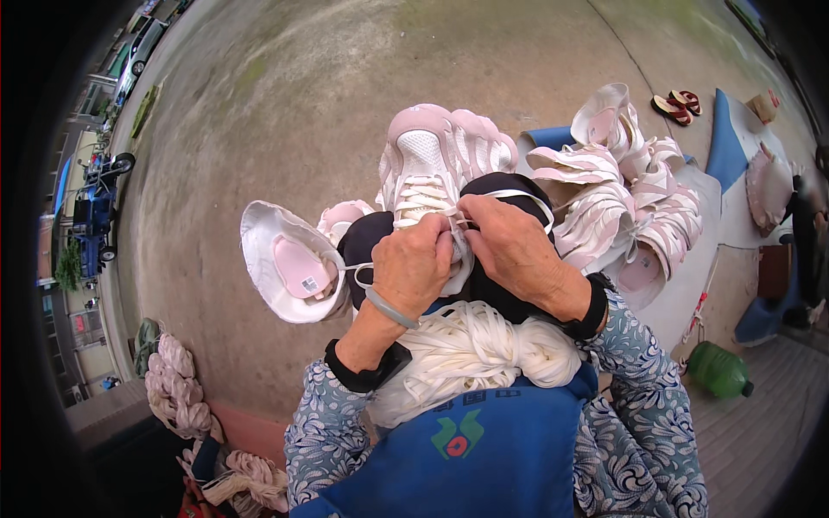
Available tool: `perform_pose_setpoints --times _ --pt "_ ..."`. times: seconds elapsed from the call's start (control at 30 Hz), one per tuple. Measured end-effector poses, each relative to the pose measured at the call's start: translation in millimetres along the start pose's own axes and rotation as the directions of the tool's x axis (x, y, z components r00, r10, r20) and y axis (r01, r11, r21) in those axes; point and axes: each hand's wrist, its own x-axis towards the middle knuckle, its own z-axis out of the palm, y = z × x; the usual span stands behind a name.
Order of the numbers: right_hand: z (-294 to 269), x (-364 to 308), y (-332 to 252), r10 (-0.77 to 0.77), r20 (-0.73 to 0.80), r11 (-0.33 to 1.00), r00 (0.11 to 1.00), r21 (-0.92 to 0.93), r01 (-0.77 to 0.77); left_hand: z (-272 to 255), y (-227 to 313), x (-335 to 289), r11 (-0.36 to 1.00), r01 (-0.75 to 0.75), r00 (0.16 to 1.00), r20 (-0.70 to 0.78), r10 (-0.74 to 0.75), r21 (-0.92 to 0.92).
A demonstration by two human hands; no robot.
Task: The recorder is lacing a pair of pink and white athletic shoes, threading the laces through the eyelets and securing the tongue.
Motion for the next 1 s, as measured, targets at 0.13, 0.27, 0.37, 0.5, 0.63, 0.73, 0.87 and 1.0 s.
perform_pose_setpoints --times 0.13,0.27,0.37,0.5,0.63,0.73,0.87,1.0 --pt "-6.1 -4.3 -3.3 0.007 0.04 1.0 0.999 0.028 -0.008 -0.8 2.8 -8.2 0.995 -0.012 0.999 -0.049 0.007 -0.097" --pt "-8.8 -1.2 -13.1 0.02 0.127 1.0 0.992 0.01 -0.021 -17.9 7.8 -25.6 0.987 -0.067 0.987 -0.154 0.044 -0.146" --pt "-7.4 -0.4 -12.7 0.005 0.146 1.0 0.989 -0.023 -0.001 -51.7 7.5 -35.2 0.951 0.033 0.997 -0.052 -0.052 -0.309" --pt "-16.6 -1.5 -3.6 -0.024 0.052 0.998 0.998 -0.065 0.028 -128.4 -2.2 -66.4 0.322 0.274 0.94 0.183 -0.287 -0.906" --pt "-36.2 3.3 -20.1 -0.031 0.008 0.998 1.0 -0.055 0.031 -186.4 -53.7 -129.2 -0.374 -0.4 0.876 -0.469 0.111 -0.837" --pt "-44.0 10.2 -23.7 -0.009 -0.005 0.999 1.0 0.05 0.009 -195.8 -64.0 -147.3 -0.33 -0.505 0.848 -0.531 -0.014 -0.798" --pt "-98.1 36.9 39.7 0.381 0.009 0.924 0.925 -0.05 -0.38 -178.8 -74.6 -144.6 0.511 -0.356 0.871 -0.476 -0.121 -0.782" --pt "-308.3 74.6 76.5 0.438 -0.715 0.855 0.544 0.145 -0.498 -173.7 -62.6 -129.6 -0.019 -0.38 0.858 -0.345 -0.382 -0.925"
